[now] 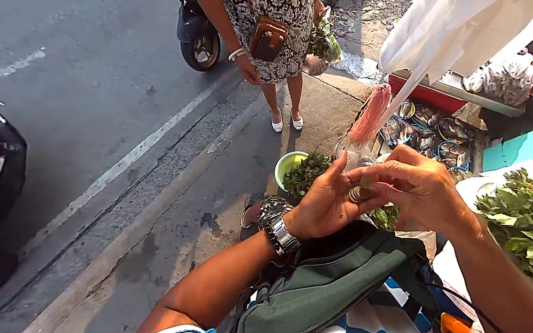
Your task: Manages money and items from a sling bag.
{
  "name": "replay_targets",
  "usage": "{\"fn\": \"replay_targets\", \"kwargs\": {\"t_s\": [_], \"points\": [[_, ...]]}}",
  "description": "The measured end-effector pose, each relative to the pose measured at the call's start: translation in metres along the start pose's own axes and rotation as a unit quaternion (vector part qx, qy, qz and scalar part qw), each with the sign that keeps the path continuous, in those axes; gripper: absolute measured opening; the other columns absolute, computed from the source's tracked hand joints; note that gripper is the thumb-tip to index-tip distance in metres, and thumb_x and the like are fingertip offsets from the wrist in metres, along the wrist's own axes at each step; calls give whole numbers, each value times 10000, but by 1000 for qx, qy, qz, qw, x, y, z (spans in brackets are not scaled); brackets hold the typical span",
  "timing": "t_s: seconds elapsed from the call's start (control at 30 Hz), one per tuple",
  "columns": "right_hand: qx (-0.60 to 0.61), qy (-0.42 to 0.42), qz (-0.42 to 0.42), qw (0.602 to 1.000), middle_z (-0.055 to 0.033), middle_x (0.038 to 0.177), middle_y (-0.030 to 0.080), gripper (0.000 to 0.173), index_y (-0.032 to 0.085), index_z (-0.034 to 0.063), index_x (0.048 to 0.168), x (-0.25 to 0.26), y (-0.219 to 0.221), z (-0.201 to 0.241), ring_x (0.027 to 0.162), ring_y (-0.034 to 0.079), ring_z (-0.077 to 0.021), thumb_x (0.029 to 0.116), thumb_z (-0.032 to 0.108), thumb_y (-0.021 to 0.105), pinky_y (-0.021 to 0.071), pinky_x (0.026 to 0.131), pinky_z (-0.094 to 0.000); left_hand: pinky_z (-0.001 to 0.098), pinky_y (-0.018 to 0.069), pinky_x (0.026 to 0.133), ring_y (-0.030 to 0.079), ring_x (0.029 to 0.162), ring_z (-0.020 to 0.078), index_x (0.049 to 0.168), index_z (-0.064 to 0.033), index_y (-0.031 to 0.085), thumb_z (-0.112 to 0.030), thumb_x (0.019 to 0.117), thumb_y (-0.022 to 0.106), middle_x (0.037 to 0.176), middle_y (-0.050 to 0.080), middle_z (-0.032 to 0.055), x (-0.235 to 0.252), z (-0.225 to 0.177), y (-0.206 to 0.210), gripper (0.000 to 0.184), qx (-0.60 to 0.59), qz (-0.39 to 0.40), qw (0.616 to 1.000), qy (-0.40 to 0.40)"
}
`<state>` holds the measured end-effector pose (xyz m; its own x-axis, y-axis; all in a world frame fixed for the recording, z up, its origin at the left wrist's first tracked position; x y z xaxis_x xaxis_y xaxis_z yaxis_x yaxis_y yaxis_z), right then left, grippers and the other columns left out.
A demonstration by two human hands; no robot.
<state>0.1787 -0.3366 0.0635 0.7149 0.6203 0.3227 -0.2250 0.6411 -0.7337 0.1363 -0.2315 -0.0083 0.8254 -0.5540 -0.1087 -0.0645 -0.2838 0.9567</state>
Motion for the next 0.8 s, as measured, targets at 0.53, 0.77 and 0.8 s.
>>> {"fn": "replay_targets", "kwargs": {"t_s": [0.53, 0.77, 0.8], "points": [[-42, -17, -88, 995, 50, 871, 624, 197, 765, 119, 976, -4, -28, 10, 772, 553, -7, 981, 186, 580, 472, 748, -242, 465, 435, 1145, 562, 1328, 354, 1417, 25, 514, -604, 1072, 179, 1393, 578, 250, 3, -5, -2, 791, -27, 9, 999, 36], [-229, 35, -72, 970, -82, 809, 623, 453, 722, 77, 856, 7, -8, 4, 645, 599, -204, 918, 520, 653, 467, 556, -395, 431, 456, 1107, 584, 1264, 298, 1395, -2, 528, -582, 1080, 201, 1349, 587, 204, 8, -9, -6, 737, -27, -4, 999, 46], [-243, 43, -72, 966, -120, 827, 630, 457, 710, 53, 853, 9, -2, 3, 626, 614, -242, 905, 505, 671, 464, 520, -417, 428, 452, 1112, 585, 1255, 292, 1393, -6, 522, -569, 1084, 191, 1333, 589, 195, 8, -11, -6, 723, -25, -7, 998, 49]]}}
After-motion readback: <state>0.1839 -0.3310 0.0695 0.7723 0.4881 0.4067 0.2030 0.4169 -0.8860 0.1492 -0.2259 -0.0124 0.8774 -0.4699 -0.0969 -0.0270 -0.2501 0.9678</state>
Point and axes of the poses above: each hand's wrist, its own x-axis towards the middle knuckle, its own y-axis out of the palm, z = x × y, the point moved 8 cm from there along x, towards the middle knuckle
